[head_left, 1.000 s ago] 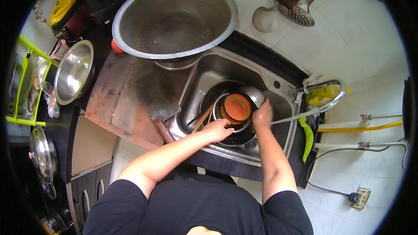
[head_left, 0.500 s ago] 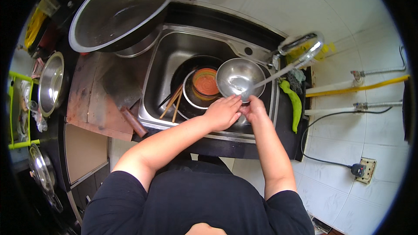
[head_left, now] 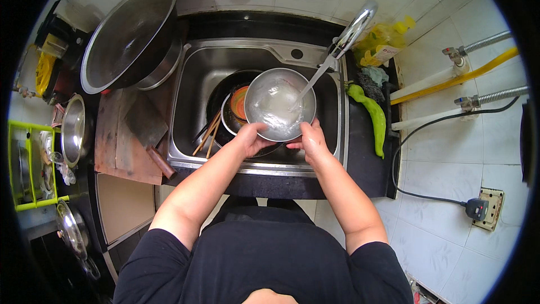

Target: The person washes a stack of dishes in a kitchen sink. They rinse and scrub a metal bowl, a small bowl, a plate, and chopsticks using a sponge and dish soap, then place the cleaned items on the counter.

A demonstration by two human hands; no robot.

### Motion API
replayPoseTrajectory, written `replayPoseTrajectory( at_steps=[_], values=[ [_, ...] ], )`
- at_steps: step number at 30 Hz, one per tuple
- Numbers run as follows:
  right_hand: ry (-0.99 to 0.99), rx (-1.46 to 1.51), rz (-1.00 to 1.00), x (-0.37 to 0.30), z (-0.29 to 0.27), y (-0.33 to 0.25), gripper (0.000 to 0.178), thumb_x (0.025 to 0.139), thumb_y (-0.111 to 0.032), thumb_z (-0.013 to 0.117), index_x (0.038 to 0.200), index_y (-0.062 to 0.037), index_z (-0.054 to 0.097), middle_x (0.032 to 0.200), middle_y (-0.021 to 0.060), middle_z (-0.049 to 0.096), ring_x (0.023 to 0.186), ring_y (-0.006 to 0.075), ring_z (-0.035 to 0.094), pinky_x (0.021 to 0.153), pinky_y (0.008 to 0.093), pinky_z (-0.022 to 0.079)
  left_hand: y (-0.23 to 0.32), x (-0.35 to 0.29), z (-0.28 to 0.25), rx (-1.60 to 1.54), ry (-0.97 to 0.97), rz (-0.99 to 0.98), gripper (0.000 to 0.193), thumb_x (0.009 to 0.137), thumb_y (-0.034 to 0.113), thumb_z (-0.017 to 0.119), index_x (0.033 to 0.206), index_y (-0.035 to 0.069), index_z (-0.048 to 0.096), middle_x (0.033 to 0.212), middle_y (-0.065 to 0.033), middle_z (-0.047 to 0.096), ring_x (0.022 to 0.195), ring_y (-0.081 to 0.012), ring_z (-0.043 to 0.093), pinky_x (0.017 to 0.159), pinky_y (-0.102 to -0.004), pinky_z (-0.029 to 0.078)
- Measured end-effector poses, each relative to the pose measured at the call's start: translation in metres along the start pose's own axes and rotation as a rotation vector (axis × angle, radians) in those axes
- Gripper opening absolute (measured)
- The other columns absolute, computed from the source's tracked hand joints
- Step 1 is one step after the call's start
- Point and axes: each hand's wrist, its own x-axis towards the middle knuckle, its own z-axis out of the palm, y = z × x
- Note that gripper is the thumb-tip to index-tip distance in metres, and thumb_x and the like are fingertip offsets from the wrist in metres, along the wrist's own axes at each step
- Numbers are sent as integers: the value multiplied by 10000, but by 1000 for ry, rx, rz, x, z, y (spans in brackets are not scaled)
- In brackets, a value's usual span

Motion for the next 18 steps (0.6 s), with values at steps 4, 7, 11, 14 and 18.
replayPoseTrajectory(
  at_steps=[4, 7, 11, 14, 18],
  values=[
    [4, 46, 66, 19, -22, 11, 332, 845, -193, 392, 1121, -14, 439, 928, 144, 595, 726, 236, 614, 508, 323, 528, -10, -12, 13, 93, -60, 90, 438, 776, -46, 468, 1204, -20, 379, 1125, -177, 501, 983, -297, 554, 802, -450, 511],
    [-81, -78, 60, 31, -37, 28, 396, 870, -341, 478, 1064, 3, 514, 855, 111, 614, 685, 193, 603, 534, 304, 510, -3, -18, 28, 288, 95, 293, 499, 735, -86, 418, 1222, -3, 346, 1128, -181, 486, 947, -294, 570, 699, -402, 559],
    [-273, -170, 48, 74, -67, 59, 436, 857, -373, 527, 1066, 10, 529, 857, 92, 610, 667, 161, 578, 592, 297, 481, 18, -22, 11, 400, 217, 472, 532, 729, -81, 389, 1246, 11, 304, 1136, -181, 473, 946, -303, 569, 652, -376, 577],
    [-250, -757, 112, 89, -72, 64, 585, 798, -432, 591, 1112, 50, 485, 905, 118, 621, 798, 197, 607, 710, 319, 479, 33, -37, 9, 303, 228, 373, 473, 741, -65, 386, 1209, -19, 336, 1102, -188, 496, 904, -288, 588, 674, -373, 562],
    [-219, -1666, -167, 91, -58, 112, 564, 711, -357, 683, 1143, -41, 505, 1104, 185, 560, 1053, 319, 531, 850, 391, 461, 28, -37, -5, 198, 176, 267, 454, 747, -40, 419, 1194, -57, 348, 1091, -207, 503, 894, -290, 591, 710, -389, 547]
  ],
)
